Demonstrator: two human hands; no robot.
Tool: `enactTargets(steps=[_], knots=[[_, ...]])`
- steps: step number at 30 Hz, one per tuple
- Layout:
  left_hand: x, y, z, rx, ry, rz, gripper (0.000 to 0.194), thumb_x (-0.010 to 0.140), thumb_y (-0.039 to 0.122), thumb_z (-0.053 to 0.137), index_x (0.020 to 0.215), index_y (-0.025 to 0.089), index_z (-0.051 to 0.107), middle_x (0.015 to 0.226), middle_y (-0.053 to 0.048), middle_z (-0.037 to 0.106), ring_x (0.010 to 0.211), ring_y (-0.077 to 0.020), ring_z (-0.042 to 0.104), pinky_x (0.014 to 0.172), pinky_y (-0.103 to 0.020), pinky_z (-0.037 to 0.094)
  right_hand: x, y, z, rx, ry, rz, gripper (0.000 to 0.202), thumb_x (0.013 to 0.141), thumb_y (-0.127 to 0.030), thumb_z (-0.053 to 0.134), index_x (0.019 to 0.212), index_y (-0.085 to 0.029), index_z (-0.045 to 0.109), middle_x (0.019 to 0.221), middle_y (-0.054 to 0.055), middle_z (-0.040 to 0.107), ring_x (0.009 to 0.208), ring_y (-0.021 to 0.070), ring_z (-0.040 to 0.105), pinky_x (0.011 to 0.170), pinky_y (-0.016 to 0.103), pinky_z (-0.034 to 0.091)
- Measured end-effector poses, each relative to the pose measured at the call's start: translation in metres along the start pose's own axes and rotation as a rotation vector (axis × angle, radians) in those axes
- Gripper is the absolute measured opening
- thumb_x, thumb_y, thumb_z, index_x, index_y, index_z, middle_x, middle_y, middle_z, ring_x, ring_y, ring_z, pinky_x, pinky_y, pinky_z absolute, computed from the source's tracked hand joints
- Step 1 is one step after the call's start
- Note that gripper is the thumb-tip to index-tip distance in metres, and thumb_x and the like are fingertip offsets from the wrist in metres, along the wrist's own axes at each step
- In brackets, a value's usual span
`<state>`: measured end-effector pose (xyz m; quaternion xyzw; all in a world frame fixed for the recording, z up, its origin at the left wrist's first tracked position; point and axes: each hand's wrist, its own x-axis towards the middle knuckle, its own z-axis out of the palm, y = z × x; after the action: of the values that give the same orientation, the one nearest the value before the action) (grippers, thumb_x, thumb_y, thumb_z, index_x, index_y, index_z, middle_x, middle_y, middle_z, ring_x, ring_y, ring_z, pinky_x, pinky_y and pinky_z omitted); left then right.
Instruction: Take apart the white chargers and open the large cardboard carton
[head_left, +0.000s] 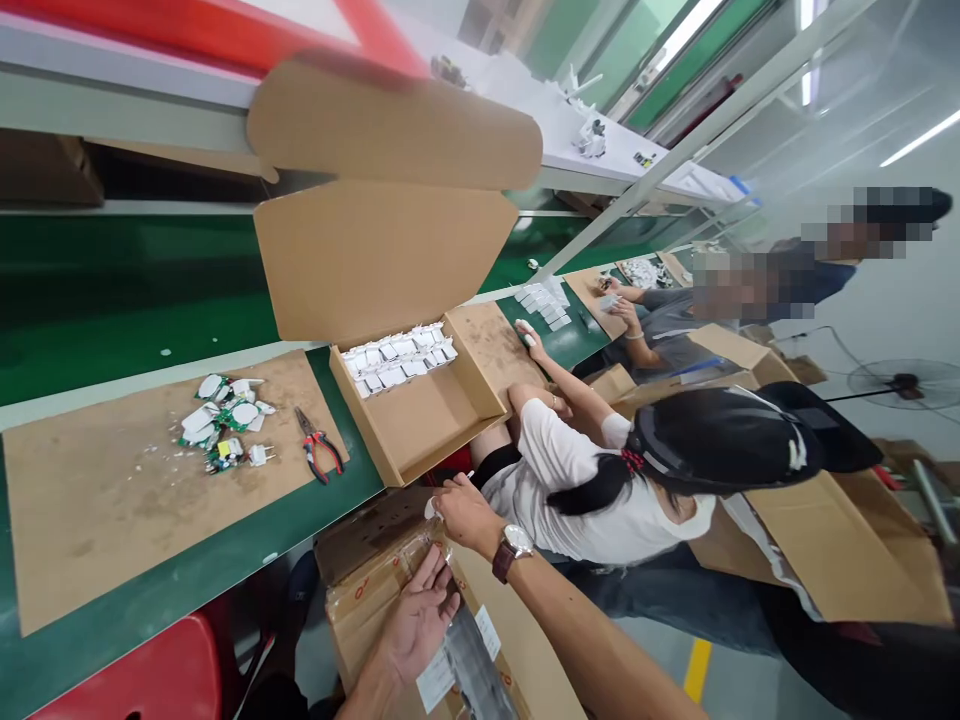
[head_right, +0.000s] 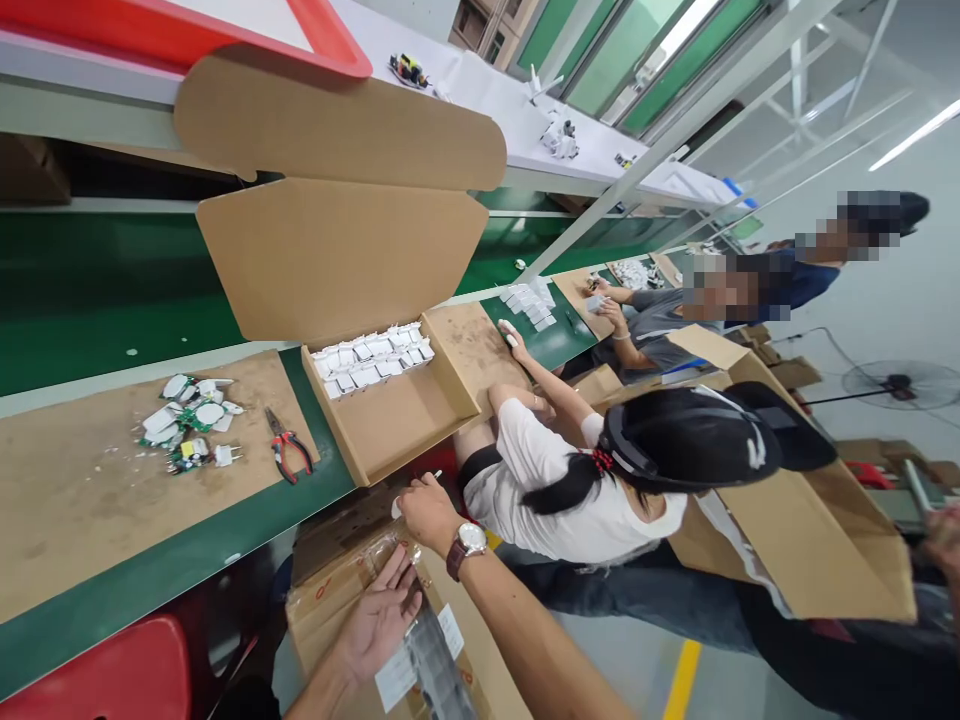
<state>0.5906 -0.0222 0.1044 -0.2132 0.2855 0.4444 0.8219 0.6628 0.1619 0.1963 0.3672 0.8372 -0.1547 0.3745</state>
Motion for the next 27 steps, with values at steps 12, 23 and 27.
enactTargets(steps=[12, 23, 27], knots=[[0.031, 0.015, 0.074, 0.331, -0.316, 0.0, 0.027, 0.093, 0.037, 0.079, 0.078, 0.017, 0.07, 0.094, -0.003, 0.076, 0.096, -0.0214, 0.072, 0.096, -0.043, 0.057, -0.022, 0.016, -0.039, 0.048, 0.036, 0.172, 0.014, 0.103, -0.029, 0.069, 0.103, -0.015, 0.073, 0.11, 0.006, 0.076, 0.11, 0.0241, 0.07, 0.107, 0.05, 0.053], [-0.028, -0.004, -0.007, 0.492, 0.14, 0.02, 0.056, 0.057, 0.035, 0.093, 0.109, 0.022, 0.076, 0.128, -0.017, 0.076, 0.112, -0.0375, 0.071, 0.09, -0.046, 0.051, -0.076, -0.033, 0.014, 0.63, 0.288, 0.252, 0.049, 0.092, -0.005, 0.044, 0.131, -0.022, 0.069, 0.129, 0.01, 0.076, 0.12, 0.0222, 0.07, 0.104, 0.03, 0.053], [-0.015, -0.001, 0.017, 0.601, 0.01, 0.104, 0.058, 0.073, 0.043, 0.081, 0.125, 0.018, 0.075, 0.129, -0.019, 0.076, 0.121, -0.0376, 0.071, 0.101, -0.048, 0.054, -0.134, -0.087, 0.094, 0.845, 0.38, 0.357, 0.043, 0.103, -0.028, 0.041, 0.135, -0.027, 0.069, 0.127, 0.012, 0.078, 0.112, 0.0275, 0.075, 0.099, 0.037, 0.061]])
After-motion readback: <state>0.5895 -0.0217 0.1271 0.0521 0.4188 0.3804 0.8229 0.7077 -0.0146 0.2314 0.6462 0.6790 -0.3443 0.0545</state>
